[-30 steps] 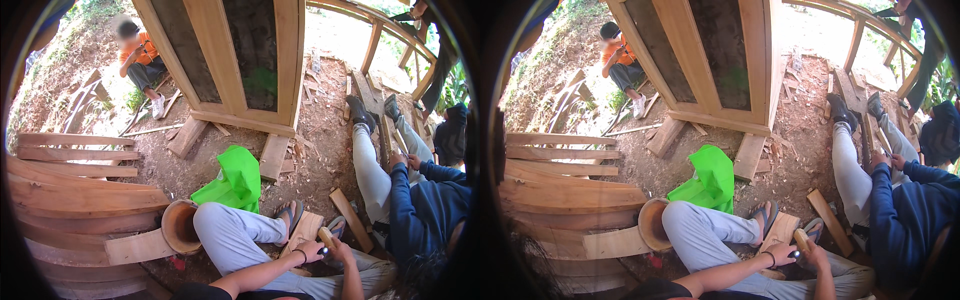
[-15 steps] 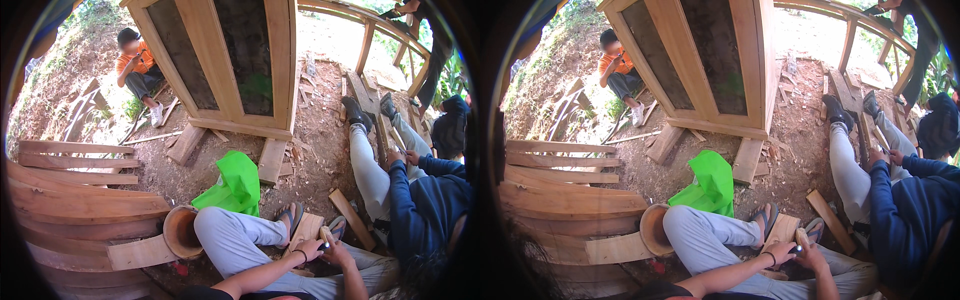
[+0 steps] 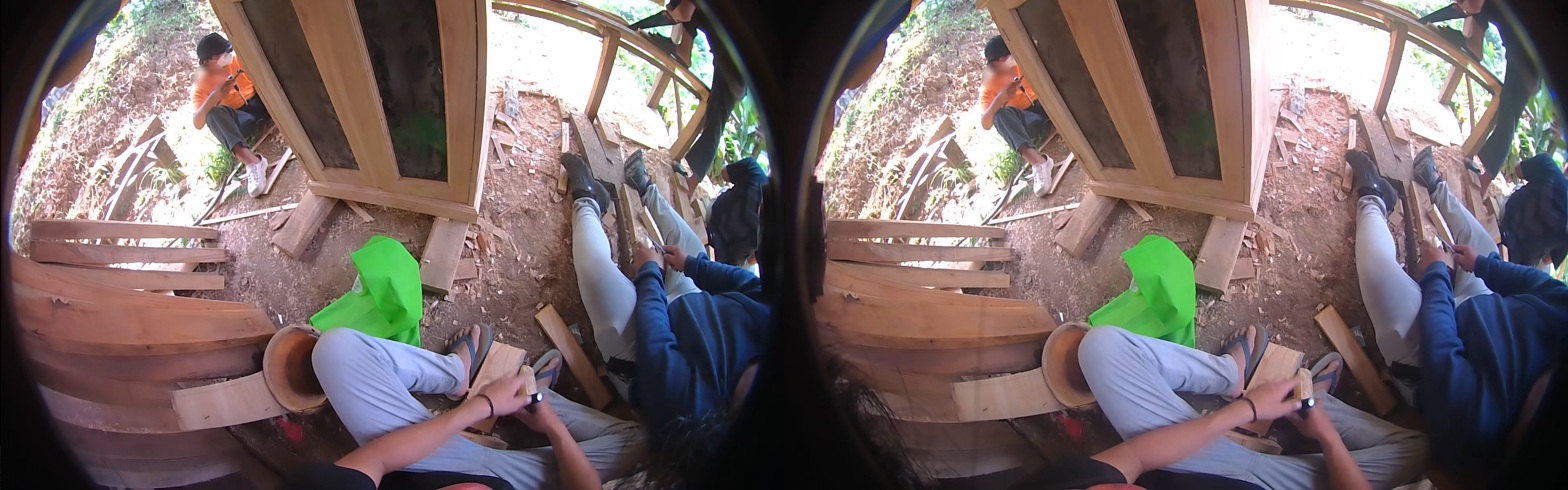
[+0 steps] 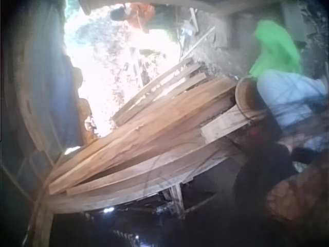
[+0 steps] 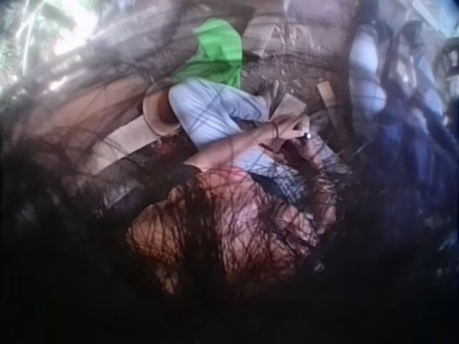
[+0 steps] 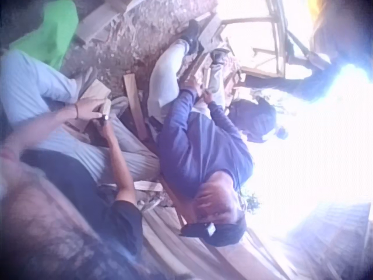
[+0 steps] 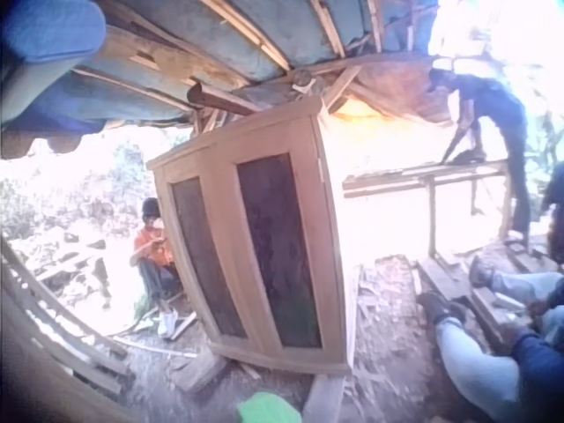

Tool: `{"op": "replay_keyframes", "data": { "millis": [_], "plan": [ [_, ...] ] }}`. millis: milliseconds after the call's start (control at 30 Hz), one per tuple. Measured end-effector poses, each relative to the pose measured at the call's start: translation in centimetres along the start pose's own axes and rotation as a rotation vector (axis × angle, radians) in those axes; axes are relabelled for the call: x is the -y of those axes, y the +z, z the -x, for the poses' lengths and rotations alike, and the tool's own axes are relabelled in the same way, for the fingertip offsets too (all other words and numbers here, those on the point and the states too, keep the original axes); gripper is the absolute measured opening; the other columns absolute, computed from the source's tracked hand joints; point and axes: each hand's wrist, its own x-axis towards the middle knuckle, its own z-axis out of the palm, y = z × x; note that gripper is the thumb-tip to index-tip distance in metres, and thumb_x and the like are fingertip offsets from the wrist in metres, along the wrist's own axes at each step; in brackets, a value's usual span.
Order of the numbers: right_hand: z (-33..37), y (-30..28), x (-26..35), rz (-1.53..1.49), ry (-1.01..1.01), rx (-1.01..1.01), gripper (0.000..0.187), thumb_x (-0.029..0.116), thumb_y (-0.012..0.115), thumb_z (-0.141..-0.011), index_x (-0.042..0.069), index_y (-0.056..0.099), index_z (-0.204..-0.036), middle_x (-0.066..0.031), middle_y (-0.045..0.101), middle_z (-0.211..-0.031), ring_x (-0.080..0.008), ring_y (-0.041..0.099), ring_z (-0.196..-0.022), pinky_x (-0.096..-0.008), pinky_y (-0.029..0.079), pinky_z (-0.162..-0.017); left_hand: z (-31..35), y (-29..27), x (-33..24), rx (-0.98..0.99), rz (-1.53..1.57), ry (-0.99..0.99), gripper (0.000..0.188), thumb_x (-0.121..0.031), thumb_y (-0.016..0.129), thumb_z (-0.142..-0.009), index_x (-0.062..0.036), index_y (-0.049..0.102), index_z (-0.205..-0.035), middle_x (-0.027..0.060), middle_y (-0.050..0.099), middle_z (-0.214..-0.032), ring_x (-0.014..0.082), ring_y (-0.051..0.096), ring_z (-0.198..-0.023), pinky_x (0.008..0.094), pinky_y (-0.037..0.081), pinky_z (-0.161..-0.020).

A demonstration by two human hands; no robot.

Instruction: The person carves a design into a wooden block using a chisel and a wooden mallet while other people work on wood projects in the background.

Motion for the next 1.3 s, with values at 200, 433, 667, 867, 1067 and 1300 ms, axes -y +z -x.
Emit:
{"op": "replay_keyframes", "data": {
  "millis": [200,433,667,867,1067,1300],
  "plan": [
    [-0.2,-0.4,0.6,-0.169,0.081,0.079,0.030,0.035,0.073,-0.085,0.017,0.072,-0.109,-0.0172,0.066,-0.107,-0.0368,0.057,-0.107,-0.0422,0.047,-0.095,-8.0,-22.9,-1.2,-0.698,0.183,-0.094,0.051,-0.042,0.068,-0.086,-0.0003,0.060,-0.114,0.0143,0.068,-0.100,0.0231,0.066,-0.093,0.0370,0.053,-0.082],
    [-0.5,0.6,0.3,-0.141,0.075,0.079,0.028,0.033,0.074,-0.085,0.016,0.073,-0.106,-0.0191,0.064,-0.109,-0.0357,0.057,-0.106,-0.0409,0.046,-0.095,-12.8,-45.1,5.9,-1.427,0.110,-0.070,0.053,-0.028,0.069,-0.074,0.0076,0.057,-0.112,0.0276,0.064,-0.112,0.0387,0.061,-0.110,0.0429,0.047,-0.096],
    [-0.2,1.4,-1.5,-0.254,0.119,0.048,0.027,0.030,0.073,-0.086,0.014,0.072,-0.107,-0.0198,0.063,-0.106,-0.0362,0.054,-0.106,-0.0412,0.044,-0.096,-13.8,-52.0,5.0,-1.579,0.247,0.116,0.058,-0.022,0.072,-0.074,0.0085,0.053,-0.119,0.0269,0.063,-0.117,0.0404,0.059,-0.113,0.0425,0.046,-0.097],
    [-0.4,1.6,1.3,-0.280,0.212,-0.004,0.024,0.025,0.073,-0.086,0.012,0.071,-0.107,-0.0203,0.060,-0.105,-0.0374,0.052,-0.107,-0.0405,0.044,-0.096,-16.7,-56.2,8.0,-1.558,0.224,0.184,0.071,-0.040,0.066,-0.083,0.0106,0.047,-0.129,0.0261,0.047,-0.137,0.0351,0.048,-0.126,0.0385,0.036,-0.106],
    [-0.8,-0.8,5.1,-0.142,0.173,-0.036,0.023,0.023,0.072,-0.087,0.010,0.070,-0.105,-0.0185,0.063,-0.103,-0.0375,0.051,-0.105,-0.0424,0.041,-0.098,-18.0,-55.4,7.6,-1.574,0.274,0.094,0.074,-0.051,0.060,-0.084,0.0052,0.050,-0.130,0.0273,0.041,-0.135,0.0392,0.043,-0.127,0.0424,0.035,-0.107],
    [-1.2,1.1,2.4,-0.220,0.173,0.005,0.023,0.023,0.070,-0.087,0.010,0.070,-0.106,-0.0168,0.066,-0.103,-0.0385,0.050,-0.106,-0.0424,0.042,-0.097,-15.9,-55.7,8.5,-1.667,0.230,0.062,0.070,-0.056,0.060,-0.084,0.0069,0.058,-0.114,0.0273,0.047,-0.126,0.0378,0.048,-0.119,0.0444,0.036,-0.104]
  ]
}}
